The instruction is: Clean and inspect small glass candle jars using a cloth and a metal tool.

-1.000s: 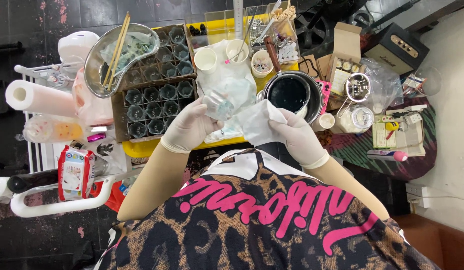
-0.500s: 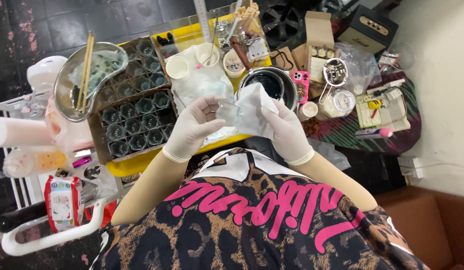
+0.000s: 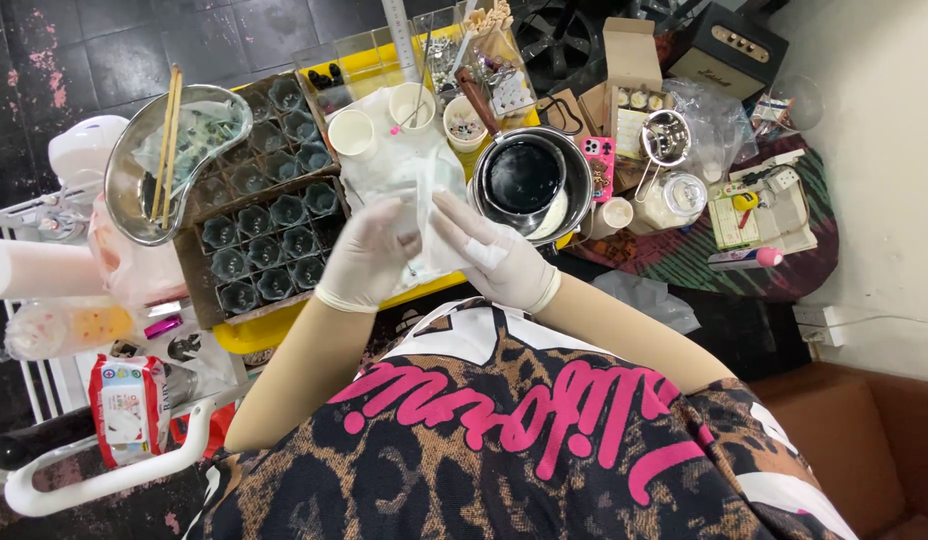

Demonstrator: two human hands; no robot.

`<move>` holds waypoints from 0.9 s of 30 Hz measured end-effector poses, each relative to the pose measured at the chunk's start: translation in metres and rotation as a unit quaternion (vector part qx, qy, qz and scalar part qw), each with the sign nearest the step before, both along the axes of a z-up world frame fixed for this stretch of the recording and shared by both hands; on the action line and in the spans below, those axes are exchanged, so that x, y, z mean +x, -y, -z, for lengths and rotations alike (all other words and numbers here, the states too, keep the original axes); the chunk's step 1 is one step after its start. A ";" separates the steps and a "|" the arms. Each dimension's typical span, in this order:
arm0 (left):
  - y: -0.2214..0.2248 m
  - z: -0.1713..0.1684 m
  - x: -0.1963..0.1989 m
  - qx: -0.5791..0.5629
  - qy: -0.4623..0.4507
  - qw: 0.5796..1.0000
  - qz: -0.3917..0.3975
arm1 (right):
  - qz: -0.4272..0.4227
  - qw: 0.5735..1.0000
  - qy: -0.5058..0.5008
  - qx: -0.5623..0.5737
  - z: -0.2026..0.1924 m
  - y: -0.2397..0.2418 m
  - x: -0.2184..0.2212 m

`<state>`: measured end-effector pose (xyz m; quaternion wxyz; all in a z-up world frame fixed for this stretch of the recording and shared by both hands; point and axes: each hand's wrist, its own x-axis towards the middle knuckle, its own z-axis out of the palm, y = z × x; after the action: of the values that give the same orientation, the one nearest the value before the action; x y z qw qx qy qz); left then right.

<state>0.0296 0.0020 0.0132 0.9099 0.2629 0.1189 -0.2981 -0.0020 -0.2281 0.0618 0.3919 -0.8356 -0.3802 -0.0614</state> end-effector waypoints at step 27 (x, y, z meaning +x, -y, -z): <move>0.001 -0.024 -0.041 0.448 0.297 0.842 -0.047 | 0.043 0.973 -0.219 0.064 0.004 -0.044 0.015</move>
<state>-0.0117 0.0007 0.0374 0.6973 0.7122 -0.0238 -0.0771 0.0127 -0.1846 0.0578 0.5150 -0.8177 -0.2440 0.0816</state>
